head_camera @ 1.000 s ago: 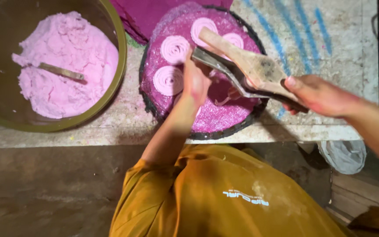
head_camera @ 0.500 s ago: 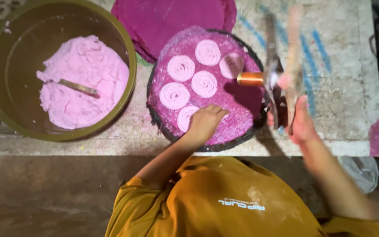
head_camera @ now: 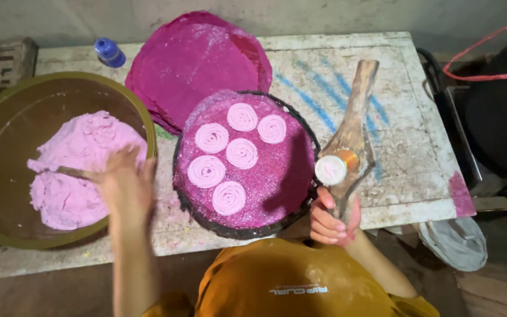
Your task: The person scoops pink dough from a bowl and uses a wooden tool to press and shape it into spiral patterns on a purple tray. The person repeats this process to create multiple spirals.
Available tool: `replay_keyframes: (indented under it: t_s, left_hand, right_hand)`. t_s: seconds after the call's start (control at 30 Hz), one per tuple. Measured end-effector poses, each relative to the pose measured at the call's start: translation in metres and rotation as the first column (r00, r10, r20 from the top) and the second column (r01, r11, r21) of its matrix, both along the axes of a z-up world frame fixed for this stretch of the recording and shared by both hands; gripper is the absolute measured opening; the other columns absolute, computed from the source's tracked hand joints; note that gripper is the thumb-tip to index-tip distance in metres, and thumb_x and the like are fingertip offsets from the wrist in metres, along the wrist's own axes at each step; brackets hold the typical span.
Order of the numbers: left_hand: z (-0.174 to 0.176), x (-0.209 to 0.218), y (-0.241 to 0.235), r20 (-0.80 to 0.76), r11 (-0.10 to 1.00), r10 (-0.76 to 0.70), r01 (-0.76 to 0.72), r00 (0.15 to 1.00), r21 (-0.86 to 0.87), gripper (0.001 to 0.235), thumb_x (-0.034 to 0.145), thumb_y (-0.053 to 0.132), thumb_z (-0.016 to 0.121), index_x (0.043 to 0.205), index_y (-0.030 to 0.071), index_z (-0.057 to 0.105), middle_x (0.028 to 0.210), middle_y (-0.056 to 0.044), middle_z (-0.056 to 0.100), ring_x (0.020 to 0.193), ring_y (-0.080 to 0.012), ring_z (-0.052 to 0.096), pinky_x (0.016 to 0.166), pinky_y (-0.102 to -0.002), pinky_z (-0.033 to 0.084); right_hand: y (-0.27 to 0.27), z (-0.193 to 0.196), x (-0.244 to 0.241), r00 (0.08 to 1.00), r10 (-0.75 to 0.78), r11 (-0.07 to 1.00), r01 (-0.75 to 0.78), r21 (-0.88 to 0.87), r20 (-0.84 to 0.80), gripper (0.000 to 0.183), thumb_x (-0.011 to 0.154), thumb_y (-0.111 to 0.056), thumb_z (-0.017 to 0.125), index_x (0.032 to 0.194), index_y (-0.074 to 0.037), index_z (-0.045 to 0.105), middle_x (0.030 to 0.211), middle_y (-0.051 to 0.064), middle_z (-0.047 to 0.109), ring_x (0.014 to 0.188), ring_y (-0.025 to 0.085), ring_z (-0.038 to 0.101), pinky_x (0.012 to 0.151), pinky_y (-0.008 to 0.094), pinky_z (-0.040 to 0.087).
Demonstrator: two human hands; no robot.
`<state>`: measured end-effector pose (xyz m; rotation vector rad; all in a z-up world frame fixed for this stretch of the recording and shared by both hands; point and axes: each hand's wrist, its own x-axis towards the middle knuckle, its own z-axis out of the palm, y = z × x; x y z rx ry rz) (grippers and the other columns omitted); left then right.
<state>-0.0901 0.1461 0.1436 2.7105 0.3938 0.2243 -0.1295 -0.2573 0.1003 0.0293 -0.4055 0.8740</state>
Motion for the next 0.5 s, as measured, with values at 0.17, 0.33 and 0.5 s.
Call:
replay_keyframes:
  t_s: [0.17,0.33,0.5]
  left_hand:
    - [0.054,-0.033,-0.133,0.697,0.468,-0.457,0.816,0.552,-0.34,0.074,0.081,0.015,0.091,0.145,0.008,0.054,0.153,-0.016,0.053,0.145,-0.0298,0.052,0.119,-0.041,0.046]
    - [0.082,-0.022,-0.176,0.801,0.127,-0.562,0.979,0.206,-0.162,0.068,0.084,-0.002,0.08,0.145,0.011,0.056,0.148,-0.012,0.062,0.135,-0.0288,0.065,0.115,-0.037,0.056]
    - [0.089,-0.019,-0.182,0.809,0.121,-0.572,0.989,0.136,-0.08,0.056,0.09,0.001,0.076,0.142,0.012,0.058,0.143,-0.012,0.063,0.127,-0.0302,0.07,0.105,-0.036,0.061]
  right_hand:
    - [0.02,0.008,0.016,0.931,0.264,0.945,-0.302,0.126,0.252,0.019,0.105,-0.02,0.056,0.12,-0.01,0.057,0.078,0.01,0.063,0.062,0.022,0.062,0.063,0.037,0.051]
    - [0.033,-0.009,0.0,0.906,0.298,0.876,-0.385,0.292,0.3,0.031,0.104,-0.016,0.056,0.135,-0.01,0.052,0.087,0.011,0.062,0.073,0.023,0.064,0.072,0.038,0.052]
    - [0.026,-0.033,-0.007,0.898,0.255,0.855,-0.383,0.349,0.36,0.048,0.098,-0.002,0.06,0.144,-0.013,0.049,0.096,0.01,0.063,0.078,0.022,0.065,0.074,0.038,0.054]
